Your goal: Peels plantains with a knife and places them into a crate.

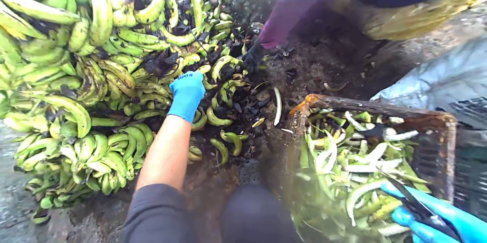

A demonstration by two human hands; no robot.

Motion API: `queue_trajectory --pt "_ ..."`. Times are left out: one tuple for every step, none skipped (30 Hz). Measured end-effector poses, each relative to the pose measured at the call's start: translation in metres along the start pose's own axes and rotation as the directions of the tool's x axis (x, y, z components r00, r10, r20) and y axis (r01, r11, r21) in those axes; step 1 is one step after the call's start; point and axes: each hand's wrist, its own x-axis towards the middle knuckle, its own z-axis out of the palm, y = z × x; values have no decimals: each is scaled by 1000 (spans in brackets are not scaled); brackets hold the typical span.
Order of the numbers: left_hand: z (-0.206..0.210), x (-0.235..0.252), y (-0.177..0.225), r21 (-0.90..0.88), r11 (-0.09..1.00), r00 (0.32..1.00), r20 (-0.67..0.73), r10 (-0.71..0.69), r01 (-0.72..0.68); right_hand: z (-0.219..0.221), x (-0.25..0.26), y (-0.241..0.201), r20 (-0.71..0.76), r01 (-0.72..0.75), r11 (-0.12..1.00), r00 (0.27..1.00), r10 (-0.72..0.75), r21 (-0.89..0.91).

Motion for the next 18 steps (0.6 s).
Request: queue_trajectory --pt "-20 -20 8 15 999 999 17 32 -33 -2 -3 0 24 27 1000 999 -27 7" --pt "-39 -39 14 30 997 996 41 73 -74 -4 -8 0 27 51 999 998 -51 8" --pt "-54 -54 19 48 988 988 47 145 -147 -6 -16 -1 4 65 998 998 -65 12" --pt "-64 -62 20 70 962 965 29 262 -263 -7 -25 -1 -33 77 997 997 -77 23" --pt "-63 -60 15 92 899 898 -73 435 -428 -8 -34 -1 -84 98 994 992 -94 41" --pt "-46 -40 7 140 784 726 -306 616 -605 -10 -42 1 -138 130 990 983 -122 52" --pt "-46 -27 11 162 694 612 -362 703 -701 -13 -48 3 -186 173 983 970 -159 63" --pt "-55 -29 23 157 629 555 -346 757 -761 -16 -53 4 -221 217 974 955 -196 71" --pt "-66 -42 39 137 559 489 -344 801 -818 -18 -57 6 -248 250 965 942 -224 77" --pt "-70 -60 56 125 466 380 -419 825 -876 -21 -61 8 -267 271 959 933 -241 82" --pt "-65 -79 77 155 383 242 -552 798 -911 -23 -64 10 -282 280 956 927 -247 83" --pt "-62 -107 98 164 356 187 -613 768 -920 -24 -67 12 -297 283 956 922 -249 78" --pt "-82 -162 117 -3 467 436 -363 823 -884 -24 -69 14 -311 287 956 916 -254 65" --pt "-78 -190 141 -74 553 553 -232 800 -830 -23 -70 16 -326 297 954 907 -266 50" --pt "-59 -195 158 -74 572 577 -128 807 -817 -22 -71 18 -338 308 951 899 -279 36" --pt "-38 -190 168 -73 567 568 0 823 -821 -21 -72 18 -349 319 947 891 -291 24" --pt "-22 -179 170 -86 551 543 105 833 -830 -21 -73 16 -351 329 944 888 -298 30" --pt "-12 -167 164 -125 535 520 135 844 -836 -21 -73 14 -340 337 940 891 -300 56"
